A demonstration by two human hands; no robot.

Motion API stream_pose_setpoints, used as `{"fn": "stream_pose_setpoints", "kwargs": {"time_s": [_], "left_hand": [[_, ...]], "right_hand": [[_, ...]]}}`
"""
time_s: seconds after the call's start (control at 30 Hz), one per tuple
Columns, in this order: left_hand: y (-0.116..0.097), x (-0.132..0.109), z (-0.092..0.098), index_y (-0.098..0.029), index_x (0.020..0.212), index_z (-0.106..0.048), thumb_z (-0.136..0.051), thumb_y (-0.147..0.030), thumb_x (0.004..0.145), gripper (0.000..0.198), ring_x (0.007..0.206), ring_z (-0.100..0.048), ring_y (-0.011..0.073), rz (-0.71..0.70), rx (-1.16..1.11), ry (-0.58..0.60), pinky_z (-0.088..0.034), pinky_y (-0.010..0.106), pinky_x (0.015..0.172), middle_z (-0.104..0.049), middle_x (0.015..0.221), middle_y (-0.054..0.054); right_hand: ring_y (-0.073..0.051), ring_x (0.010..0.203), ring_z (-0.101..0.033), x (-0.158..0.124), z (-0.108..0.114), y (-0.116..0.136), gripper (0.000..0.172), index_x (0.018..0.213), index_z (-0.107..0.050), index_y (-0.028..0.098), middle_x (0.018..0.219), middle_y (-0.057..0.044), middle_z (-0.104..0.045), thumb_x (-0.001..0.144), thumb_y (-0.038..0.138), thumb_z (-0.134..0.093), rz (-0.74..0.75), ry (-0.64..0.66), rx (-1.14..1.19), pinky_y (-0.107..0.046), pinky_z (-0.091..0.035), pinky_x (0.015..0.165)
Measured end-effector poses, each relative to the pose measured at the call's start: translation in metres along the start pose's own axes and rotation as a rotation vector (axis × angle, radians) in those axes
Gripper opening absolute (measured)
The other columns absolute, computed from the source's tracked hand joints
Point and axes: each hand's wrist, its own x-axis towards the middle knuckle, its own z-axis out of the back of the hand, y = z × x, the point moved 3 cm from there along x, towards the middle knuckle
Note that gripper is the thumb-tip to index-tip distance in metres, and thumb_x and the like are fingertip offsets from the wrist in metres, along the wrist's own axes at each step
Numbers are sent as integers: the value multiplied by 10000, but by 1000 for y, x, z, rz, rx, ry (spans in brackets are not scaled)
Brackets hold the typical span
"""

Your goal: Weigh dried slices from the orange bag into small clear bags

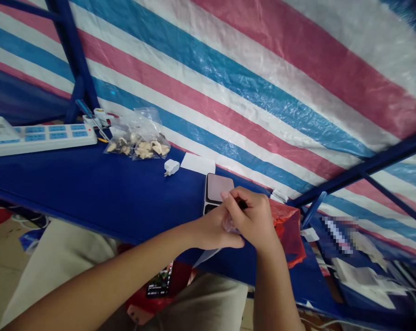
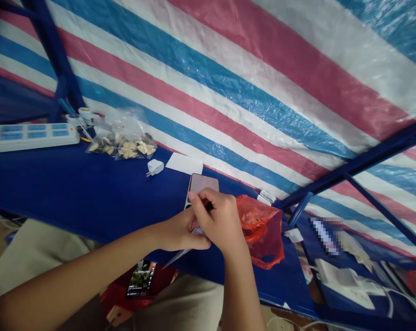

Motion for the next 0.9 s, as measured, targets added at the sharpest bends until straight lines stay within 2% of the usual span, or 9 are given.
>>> {"fn": "stream_pose_setpoints", "kwargs": {"time_s": [0.1,0.2,0.33,0.47,0.6,0.67,0.77,0.83,0.9], "left_hand": [[3,9,-1,-182,834,-523,-667,-142,603,275,732,-506,133,40,-8,31,-379,292,640,-526,748,-23],[8,20,1,-183,724,-492,-702,-160,595,247,643,-429,98,114,-43,104,-326,276,599,-449,646,-57],[15,38,-3,-164,749,-560,-764,-180,588,261,679,-487,97,195,-172,287,-375,265,648,-520,690,-48],[23,59,-24,-150,717,-596,-776,-207,547,254,664,-551,105,256,-349,477,-419,264,653,-585,702,-22],[41,71,-46,-172,861,-650,-763,-168,516,363,689,-624,131,327,-507,642,-486,274,671,-646,763,-22],[56,71,-51,-183,924,-646,-752,-166,508,429,686,-645,150,366,-590,701,-509,288,660,-668,781,-12],[81,66,-46,-221,1049,-605,-724,-132,494,575,684,-662,168,455,-674,669,-518,289,631,-670,803,-17],[93,61,-40,-247,1139,-569,-714,-115,497,672,702,-682,187,527,-675,649,-526,299,634,-673,854,-13],[99,57,-35,-256,1182,-547,-725,-125,501,716,701,-695,202,565,-669,679,-537,318,643,-678,898,-3]], "right_hand": [[-111,520,-538,-1,3,-7,373,688,-597,215,569,39,-583,997,423,-600,-6,59,-49,-241,-386,549],[-129,561,-599,-4,14,-10,292,759,-642,217,632,26,-654,982,403,-620,-55,123,-67,-242,-418,570],[-140,639,-640,-13,37,-10,227,871,-673,208,727,4,-700,997,379,-591,-137,159,-106,-240,-452,616],[-154,700,-635,-32,60,-15,248,903,-658,210,788,-10,-696,1022,397,-546,-225,193,-130,-251,-460,646],[-154,716,-625,-58,78,-17,251,914,-639,214,806,-2,-672,1032,401,-521,-353,223,-64,-249,-470,662],[-154,733,-627,-69,80,-14,240,885,-640,212,808,1,-666,1026,366,-521,-394,297,-20,-246,-474,686],[-160,812,-629,-78,73,-10,145,884,-652,213,881,-6,-680,975,260,-550,-418,411,-15,-247,-475,762],[-151,797,-608,-80,63,-11,99,883,-643,218,861,3,-662,936,208,-560,-448,457,-47,-244,-464,757],[-142,759,-589,-81,52,-15,97,862,-625,219,808,14,-635,922,190,-554,-492,487,-66,-238,-449,721]]}}
